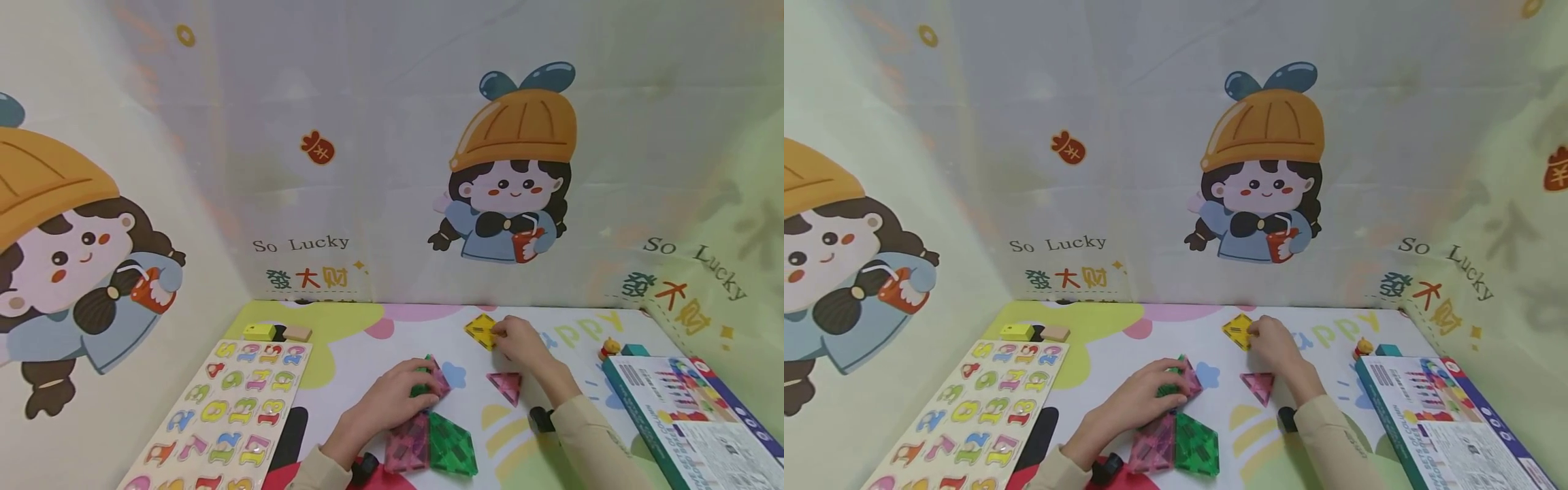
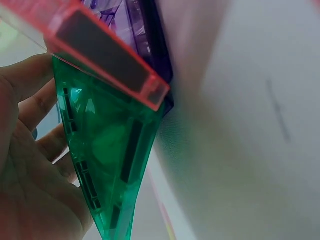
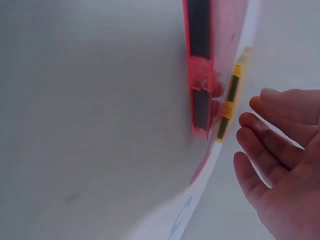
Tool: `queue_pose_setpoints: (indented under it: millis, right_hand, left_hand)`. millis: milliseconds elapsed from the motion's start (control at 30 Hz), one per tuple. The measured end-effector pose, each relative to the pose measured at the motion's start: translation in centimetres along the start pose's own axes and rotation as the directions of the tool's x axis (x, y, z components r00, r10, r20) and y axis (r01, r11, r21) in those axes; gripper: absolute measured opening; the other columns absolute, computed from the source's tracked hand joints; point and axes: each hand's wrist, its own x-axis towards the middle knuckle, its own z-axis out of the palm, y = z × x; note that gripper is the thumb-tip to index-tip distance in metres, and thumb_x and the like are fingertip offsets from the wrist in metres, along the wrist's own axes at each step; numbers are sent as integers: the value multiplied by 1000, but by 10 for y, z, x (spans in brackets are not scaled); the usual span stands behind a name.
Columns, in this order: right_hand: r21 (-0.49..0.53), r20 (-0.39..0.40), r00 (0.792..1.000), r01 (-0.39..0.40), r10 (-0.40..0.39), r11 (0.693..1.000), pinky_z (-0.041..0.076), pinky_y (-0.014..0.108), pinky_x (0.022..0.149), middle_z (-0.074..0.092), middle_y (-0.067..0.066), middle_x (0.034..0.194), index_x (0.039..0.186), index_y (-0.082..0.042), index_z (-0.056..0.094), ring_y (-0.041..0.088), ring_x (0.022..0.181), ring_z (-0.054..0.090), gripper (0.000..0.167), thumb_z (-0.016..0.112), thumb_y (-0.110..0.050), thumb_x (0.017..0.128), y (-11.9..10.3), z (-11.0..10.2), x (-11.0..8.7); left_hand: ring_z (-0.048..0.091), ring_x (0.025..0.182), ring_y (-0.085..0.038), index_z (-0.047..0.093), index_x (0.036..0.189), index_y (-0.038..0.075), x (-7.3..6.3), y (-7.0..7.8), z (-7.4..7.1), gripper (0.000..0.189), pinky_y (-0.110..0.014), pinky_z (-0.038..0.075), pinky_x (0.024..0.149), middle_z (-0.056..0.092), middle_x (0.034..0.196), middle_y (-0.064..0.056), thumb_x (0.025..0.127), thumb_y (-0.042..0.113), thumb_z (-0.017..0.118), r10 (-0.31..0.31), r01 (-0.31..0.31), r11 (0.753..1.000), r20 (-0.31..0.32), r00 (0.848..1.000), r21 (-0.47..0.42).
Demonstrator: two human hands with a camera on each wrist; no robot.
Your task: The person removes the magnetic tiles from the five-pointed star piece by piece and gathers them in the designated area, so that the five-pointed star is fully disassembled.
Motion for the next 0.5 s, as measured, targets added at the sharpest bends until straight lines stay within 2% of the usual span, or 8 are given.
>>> queue_pose_setpoints:
  millis: [133, 333, 500]
  right_hand:
    - [-63, 32, 999, 37, -35, 997, 49, 49, 91, 63, 14, 101, 107, 2, 73, 28, 93, 56, 24, 64, -3, 86, -1, 4, 9]
    - [-95, 37, 997, 71, -68, 993, 50, 49, 91, 63, 14, 99, 105, 3, 73, 26, 88, 55, 23, 62, 0, 85, -7, 8, 15]
    - [-162, 26, 996, 88, -85, 983, 49, 51, 92, 66, 15, 102, 104, 3, 73, 28, 90, 58, 24, 59, -1, 85, -11, 14, 22]
  left_hand:
    - [48, 136, -13, 72, 103, 38, 1, -1, 3, 11, -40, 41, 112, 54, 142, 9, 96, 39, 63, -4, 4, 1000, 17, 1000, -20]
    - [47, 137, -12, 71, 103, 39, 1, -1, 3, 11, -41, 41, 112, 53, 143, 9, 97, 40, 63, -20, 21, 999, 31, 999, -37]
    - [47, 137, -14, 71, 105, 37, 1, -2, 0, 13, -40, 41, 112, 53, 144, 8, 97, 40, 62, -7, 7, 1000, 15, 1000, -18]
